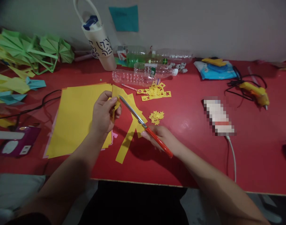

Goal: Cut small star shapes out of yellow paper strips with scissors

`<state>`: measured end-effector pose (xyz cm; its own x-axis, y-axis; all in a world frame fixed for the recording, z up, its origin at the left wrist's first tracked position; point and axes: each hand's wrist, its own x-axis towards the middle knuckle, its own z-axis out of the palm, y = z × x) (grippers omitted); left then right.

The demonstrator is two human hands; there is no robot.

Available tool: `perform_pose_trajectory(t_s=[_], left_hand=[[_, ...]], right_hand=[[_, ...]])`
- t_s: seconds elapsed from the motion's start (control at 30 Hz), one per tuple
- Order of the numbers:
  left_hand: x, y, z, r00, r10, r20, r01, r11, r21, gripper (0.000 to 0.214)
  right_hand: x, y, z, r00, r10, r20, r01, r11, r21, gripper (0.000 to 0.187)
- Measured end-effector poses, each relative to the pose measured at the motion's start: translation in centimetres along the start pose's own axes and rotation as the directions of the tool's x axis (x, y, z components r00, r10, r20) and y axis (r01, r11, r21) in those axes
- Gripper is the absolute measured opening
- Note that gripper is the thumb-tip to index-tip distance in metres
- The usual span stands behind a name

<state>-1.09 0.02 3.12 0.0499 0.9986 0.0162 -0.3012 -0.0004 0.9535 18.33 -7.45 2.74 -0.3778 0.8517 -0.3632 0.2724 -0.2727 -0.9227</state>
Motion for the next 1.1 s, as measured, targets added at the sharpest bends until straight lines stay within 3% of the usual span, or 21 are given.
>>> perform_pose_trajectory(t_s=[0.13, 0.3, 0.5, 1.1], left_hand=[[0.3, 0.3, -0.3, 1.0, 0.004, -0.011, -0.004, 1.0, 0.019, 0.023], [0.4, 0.6, -0.5, 0.996, -0.08, 0.037, 0.08, 0.997, -0.012, 0.02], [0.4, 0.6, -0.6, 0.99, -0.097, 0.105, 0.097, 0.995, 0.009, 0.018], [0.7, 1.6, -1.3, 0.999, -0.046, -0.012, 0.047, 0.995, 0.09, 0.015]], right_hand=[[-0.2, -0.2, -0.3, 0.999, 0.03, -0.022, -0.031, 0.999, -0.024, 0.058], [-0.3, -0.5, -0.4, 0.999, 0.029, -0.043, -0.03, 0.999, -0.03, 0.058], [-0.3, -0.5, -0.4, 0.999, 0.031, -0.034, -0.033, 0.998, -0.06, 0.054], [-0.2, -0.7, -1.6, 1.0, -0.02, -0.021, 0.016, 0.987, -0.159, 0.053]])
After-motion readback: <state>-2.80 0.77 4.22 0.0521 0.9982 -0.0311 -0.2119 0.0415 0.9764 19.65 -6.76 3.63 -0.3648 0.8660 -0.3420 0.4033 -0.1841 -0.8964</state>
